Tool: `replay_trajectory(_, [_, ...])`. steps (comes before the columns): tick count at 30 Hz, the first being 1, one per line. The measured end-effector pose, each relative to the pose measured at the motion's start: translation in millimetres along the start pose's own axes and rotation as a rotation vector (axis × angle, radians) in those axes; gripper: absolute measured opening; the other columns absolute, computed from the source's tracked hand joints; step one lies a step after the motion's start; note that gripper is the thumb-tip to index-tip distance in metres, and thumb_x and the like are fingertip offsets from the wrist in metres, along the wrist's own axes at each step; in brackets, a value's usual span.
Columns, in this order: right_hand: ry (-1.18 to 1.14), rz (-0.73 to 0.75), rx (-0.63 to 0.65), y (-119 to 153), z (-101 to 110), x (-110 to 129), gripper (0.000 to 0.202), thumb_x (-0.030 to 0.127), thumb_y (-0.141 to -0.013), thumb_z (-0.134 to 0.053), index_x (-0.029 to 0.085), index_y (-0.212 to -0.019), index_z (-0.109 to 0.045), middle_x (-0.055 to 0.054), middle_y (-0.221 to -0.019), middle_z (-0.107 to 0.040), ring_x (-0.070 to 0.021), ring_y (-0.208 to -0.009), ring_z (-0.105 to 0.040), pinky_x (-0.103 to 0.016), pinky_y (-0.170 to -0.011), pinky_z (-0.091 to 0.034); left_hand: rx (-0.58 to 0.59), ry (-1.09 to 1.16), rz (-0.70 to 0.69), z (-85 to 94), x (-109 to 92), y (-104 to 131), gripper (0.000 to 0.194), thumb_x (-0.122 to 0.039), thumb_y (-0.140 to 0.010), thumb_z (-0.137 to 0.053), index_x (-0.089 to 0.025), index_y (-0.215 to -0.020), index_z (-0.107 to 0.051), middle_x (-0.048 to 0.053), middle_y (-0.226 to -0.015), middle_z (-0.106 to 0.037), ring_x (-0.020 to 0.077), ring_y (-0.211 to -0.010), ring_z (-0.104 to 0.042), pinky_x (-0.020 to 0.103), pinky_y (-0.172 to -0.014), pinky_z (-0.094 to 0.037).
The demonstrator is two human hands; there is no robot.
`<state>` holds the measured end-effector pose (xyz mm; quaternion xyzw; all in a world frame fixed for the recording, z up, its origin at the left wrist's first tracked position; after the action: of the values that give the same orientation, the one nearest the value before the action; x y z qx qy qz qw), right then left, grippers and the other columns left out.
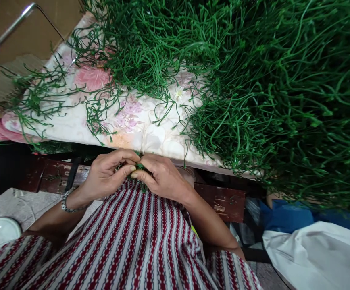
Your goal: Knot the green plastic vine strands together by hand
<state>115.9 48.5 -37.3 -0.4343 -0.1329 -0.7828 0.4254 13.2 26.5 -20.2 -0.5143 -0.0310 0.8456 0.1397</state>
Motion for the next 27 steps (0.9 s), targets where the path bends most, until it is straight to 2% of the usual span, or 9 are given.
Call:
replay_trajectory(4, [0.148,0.081,0.06,4.5,0.4,4.8,0.02,0.028,-0.091,-0.042,0.015,-0.08,-0.05,-0.002,-0.072,-0.05,-0.0118,-0.069,-0.046,-0.024,-0.062,-0.037,0.185,-0.201,0.0,-7.0,-1.0,0.0,0.013,-0.011,-0.083,-0.043,-0.015,-0.089,-0.054,0.002,-0.077,-0.058,0.0105,-0.068,-0.052,0.023,-0.063,-0.042])
replay_trajectory(8, [0.237,0.074,0.125,7.9,-1.6,5.7,0.021,0.025,-0.091,-0.039,0.016,-0.075,-0.048,-0.001,-0.069,-0.046,-0.0118,-0.065,-0.043,-0.025,-0.058,-0.034,0.357,-0.272,0.028,-14.1,2.9,0.6,0.017,-0.013,-0.082,-0.041,-0.015,-0.067,-0.048,-0.001,-0.063,-0.046,0.0104,-0.059,-0.041,0.025,-0.056,-0.031])
replay_trajectory(11, [0.159,0.127,0.195,7.8,-5.3,10.8,0.025,0.025,-0.091,-0.038,0.016,-0.071,-0.047,0.0,-0.066,-0.044,-0.0111,-0.063,-0.042,-0.024,-0.056,-0.033,0.455,-0.132,0.03,-20.6,5.1,1.9,0.023,-0.011,-0.079,-0.041,-0.016,-0.057,-0.039,-0.004,-0.056,-0.037,0.0088,-0.053,-0.034,0.025,-0.052,-0.025])
replay_trajectory(16, [-0.249,0.275,0.279,7.0,-5.0,18.5,0.03,0.026,-0.091,-0.037,0.016,-0.065,-0.048,0.001,-0.059,-0.044,-0.0098,-0.06,-0.043,-0.023,-0.057,-0.035,0.571,0.265,0.009,-20.3,1.6,5.9,0.028,-0.016,-0.081,-0.044,-0.016,-0.053,-0.041,-0.004,-0.052,-0.033,0.0085,-0.049,-0.033,0.025,-0.05,-0.025])
replay_trajectory(17, [-0.327,0.282,0.296,7.4,-4.2,17.5,0.029,0.026,-0.091,-0.038,0.016,-0.067,-0.05,0.001,-0.059,-0.045,-0.01,-0.06,-0.044,-0.023,-0.057,-0.036,0.558,0.34,0.018,-16.1,1.3,5.5,0.029,-0.019,-0.083,-0.045,-0.016,-0.054,-0.044,-0.003,-0.051,-0.034,0.0087,-0.048,-0.033,0.025,-0.049,-0.025])
replay_trajectory(19, [-0.424,0.245,0.275,7.5,0.9,12.0,0.025,0.026,-0.09,-0.041,0.016,-0.072,-0.055,0.001,-0.061,-0.047,-0.01,-0.06,-0.045,-0.023,-0.057,-0.037,0.451,0.442,0.072,-4.2,5.4,1.7,0.029,-0.026,-0.084,-0.048,-0.016,-0.056,-0.052,-0.002,-0.051,-0.04,0.0093,-0.047,-0.036,0.025,-0.048,-0.026])
replay_trajectory(22, [-0.382,0.124,0.055,6.3,21.8,0.3,0.017,0.026,-0.088,-0.048,0.017,-0.08,-0.06,-0.002,-0.072,-0.05,-0.0113,-0.067,-0.049,-0.025,-0.062,-0.04,0.279,0.467,0.186,7.2,18.2,-3.7,0.028,-0.033,-0.081,-0.055,-0.015,-0.06,-0.059,0.001,-0.055,-0.049,0.0096,-0.05,-0.041,0.024,-0.049,-0.031])
replay_trajectory(25, [-0.208,0.061,-0.161,8.6,44.6,-0.2,0.019,0.03,-0.086,-0.05,0.017,-0.079,-0.062,-0.009,-0.098,-0.052,-0.0175,-0.089,-0.051,-0.032,-0.075,-0.042,0.246,0.533,0.322,1.4,30.6,-4.9,0.027,-0.035,-0.08,-0.056,-0.013,-0.067,-0.063,0.001,-0.058,-0.053,0.0071,-0.048,-0.043,0.019,-0.044,-0.035])
replay_trajectory(27, [-0.184,0.06,-0.222,9.3,51.2,3.8,0.02,0.029,-0.088,-0.047,0.018,-0.077,-0.059,-0.01,-0.107,-0.054,-0.0195,-0.096,-0.051,-0.034,-0.079,-0.042,0.221,0.607,0.415,-3.6,37.2,-4.6,0.026,-0.035,-0.08,-0.056,-0.012,-0.073,-0.065,0.001,-0.057,-0.054,0.0055,-0.045,-0.044,0.016,-0.04,-0.036])
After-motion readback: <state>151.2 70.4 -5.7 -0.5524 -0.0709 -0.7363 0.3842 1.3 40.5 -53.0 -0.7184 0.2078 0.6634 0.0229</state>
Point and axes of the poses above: each hand's wrist, its own y-axis away from the middle knuckle, its own z-axis out of the back of the hand, x = y × z, the point moved 7 cm from there along -y, towards the middle knuckle
